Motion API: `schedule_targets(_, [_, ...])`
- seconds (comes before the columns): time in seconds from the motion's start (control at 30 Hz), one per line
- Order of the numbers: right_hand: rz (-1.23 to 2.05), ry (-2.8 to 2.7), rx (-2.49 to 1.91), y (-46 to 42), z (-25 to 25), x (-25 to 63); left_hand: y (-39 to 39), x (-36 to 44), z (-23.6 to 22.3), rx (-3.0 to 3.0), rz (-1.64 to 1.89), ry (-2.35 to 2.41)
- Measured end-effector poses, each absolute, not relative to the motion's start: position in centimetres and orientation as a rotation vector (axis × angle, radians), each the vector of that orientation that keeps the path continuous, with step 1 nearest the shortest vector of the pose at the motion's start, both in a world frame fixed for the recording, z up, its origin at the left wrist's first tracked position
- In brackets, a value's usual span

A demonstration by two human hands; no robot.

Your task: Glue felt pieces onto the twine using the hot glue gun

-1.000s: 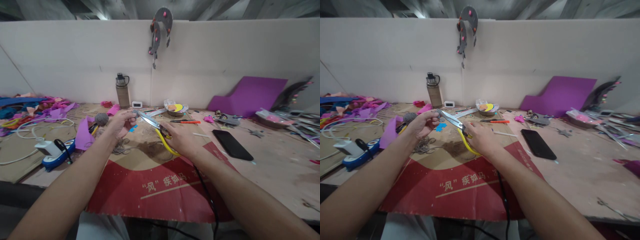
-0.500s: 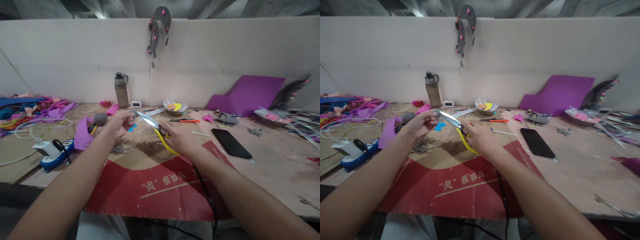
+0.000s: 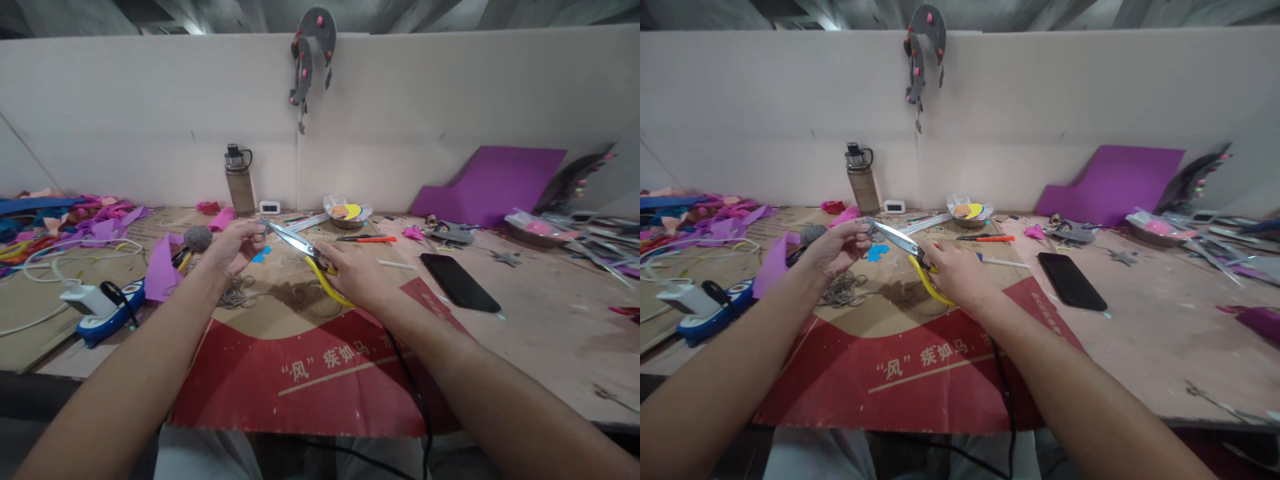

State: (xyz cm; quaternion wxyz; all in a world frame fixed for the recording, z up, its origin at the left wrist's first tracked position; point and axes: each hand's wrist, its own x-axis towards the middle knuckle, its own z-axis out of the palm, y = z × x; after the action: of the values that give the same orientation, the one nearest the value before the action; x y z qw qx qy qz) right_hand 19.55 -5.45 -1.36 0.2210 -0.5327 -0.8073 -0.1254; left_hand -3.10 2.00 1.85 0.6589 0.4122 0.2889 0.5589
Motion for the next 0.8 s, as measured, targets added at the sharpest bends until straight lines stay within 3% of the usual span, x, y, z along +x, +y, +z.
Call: schedule_targets(0.8, [-0.284, -2.249, -1.491, -5.76, -1.07, 19.23, 1.87, -3.03, 2.26, 0.881, 1.238, 0.631])
